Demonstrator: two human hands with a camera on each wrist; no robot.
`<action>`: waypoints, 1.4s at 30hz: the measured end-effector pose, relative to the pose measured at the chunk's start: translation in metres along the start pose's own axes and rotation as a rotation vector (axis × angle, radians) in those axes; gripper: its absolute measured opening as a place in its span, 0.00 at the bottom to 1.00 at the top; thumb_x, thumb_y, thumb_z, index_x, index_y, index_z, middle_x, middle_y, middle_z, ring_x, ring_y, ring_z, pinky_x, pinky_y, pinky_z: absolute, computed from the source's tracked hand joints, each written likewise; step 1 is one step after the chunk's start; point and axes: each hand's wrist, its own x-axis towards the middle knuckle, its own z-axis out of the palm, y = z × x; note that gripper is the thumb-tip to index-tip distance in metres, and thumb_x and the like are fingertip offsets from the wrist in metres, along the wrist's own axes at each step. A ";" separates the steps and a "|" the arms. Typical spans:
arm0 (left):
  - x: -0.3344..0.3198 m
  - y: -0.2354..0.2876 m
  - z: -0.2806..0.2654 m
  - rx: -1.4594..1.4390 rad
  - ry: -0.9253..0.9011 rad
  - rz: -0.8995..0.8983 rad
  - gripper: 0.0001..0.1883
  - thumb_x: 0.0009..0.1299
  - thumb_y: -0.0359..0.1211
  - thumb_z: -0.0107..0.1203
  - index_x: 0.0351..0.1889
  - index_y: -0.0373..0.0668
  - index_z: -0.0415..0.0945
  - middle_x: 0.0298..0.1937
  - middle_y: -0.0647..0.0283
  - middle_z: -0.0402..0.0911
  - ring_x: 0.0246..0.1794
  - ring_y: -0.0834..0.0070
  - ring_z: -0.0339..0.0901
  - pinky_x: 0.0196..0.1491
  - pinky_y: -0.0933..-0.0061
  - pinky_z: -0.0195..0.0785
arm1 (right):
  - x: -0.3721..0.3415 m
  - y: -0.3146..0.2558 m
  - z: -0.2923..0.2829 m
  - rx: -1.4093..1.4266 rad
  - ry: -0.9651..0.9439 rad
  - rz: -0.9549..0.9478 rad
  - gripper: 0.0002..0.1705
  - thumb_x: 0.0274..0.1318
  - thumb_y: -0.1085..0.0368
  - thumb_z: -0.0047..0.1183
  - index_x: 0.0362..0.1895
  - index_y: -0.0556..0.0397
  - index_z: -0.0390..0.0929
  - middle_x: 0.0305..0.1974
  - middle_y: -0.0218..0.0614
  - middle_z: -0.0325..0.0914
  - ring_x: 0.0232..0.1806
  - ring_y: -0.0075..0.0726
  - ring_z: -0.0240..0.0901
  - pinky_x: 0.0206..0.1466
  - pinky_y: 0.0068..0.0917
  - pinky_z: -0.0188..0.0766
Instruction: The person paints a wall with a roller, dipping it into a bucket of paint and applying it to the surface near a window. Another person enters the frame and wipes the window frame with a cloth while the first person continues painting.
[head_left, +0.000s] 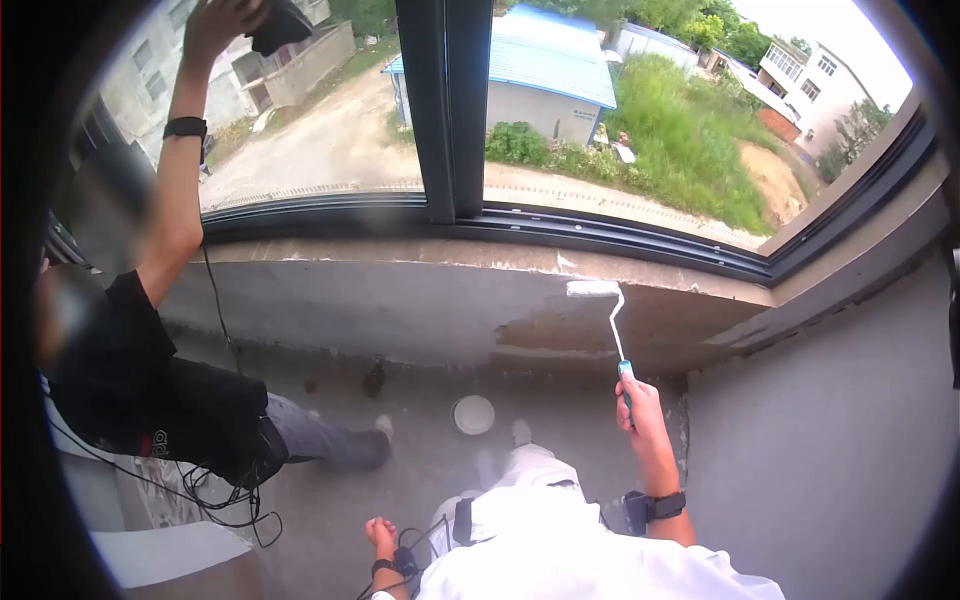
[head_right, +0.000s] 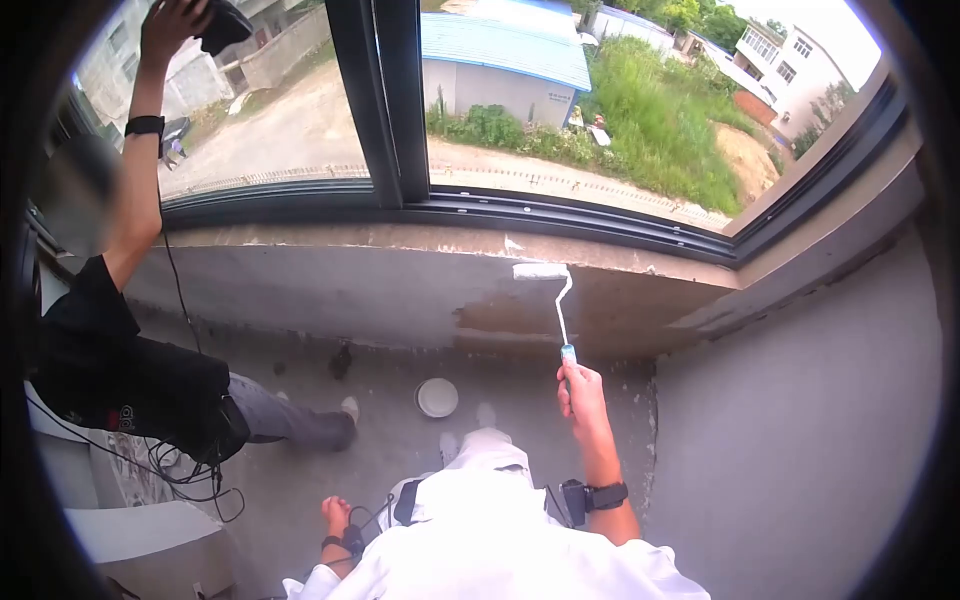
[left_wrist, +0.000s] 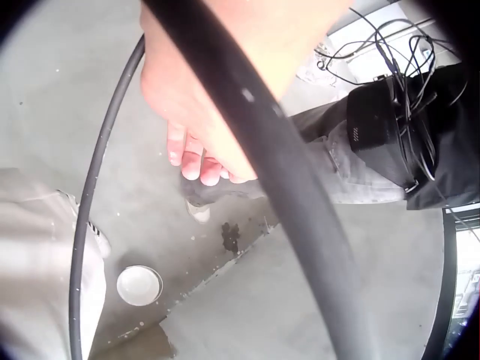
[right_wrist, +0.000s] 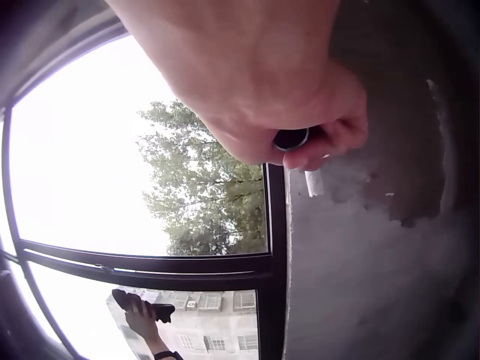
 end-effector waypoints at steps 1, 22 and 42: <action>-0.001 -0.002 -0.004 -0.023 0.015 -0.015 0.07 0.69 0.35 0.50 0.43 0.47 0.68 0.27 0.66 0.74 0.19 0.77 0.70 0.20 0.74 0.65 | 0.003 -0.003 0.002 0.021 0.000 -0.004 0.20 0.70 0.51 0.45 0.28 0.51 0.69 0.13 0.24 0.62 0.09 0.18 0.53 0.11 0.20 0.46; 0.000 -0.026 0.011 -0.083 -0.035 -0.060 0.08 0.68 0.35 0.52 0.44 0.50 0.68 0.27 0.67 0.73 0.20 0.75 0.69 0.23 0.73 0.64 | -0.013 0.025 -0.025 -0.567 0.469 -0.255 0.22 0.65 0.52 0.52 0.26 0.59 0.72 0.17 0.30 0.66 0.16 0.25 0.62 0.19 0.30 0.57; -0.018 -0.029 -0.034 -0.106 0.105 -0.099 0.02 0.64 0.30 0.46 0.33 0.44 0.66 0.23 0.63 0.72 0.15 0.73 0.66 0.18 0.71 0.62 | 0.009 0.042 0.049 -0.783 0.487 -0.352 0.20 0.64 0.49 0.50 0.37 0.55 0.77 0.24 0.53 0.78 0.32 0.64 0.77 0.37 0.52 0.71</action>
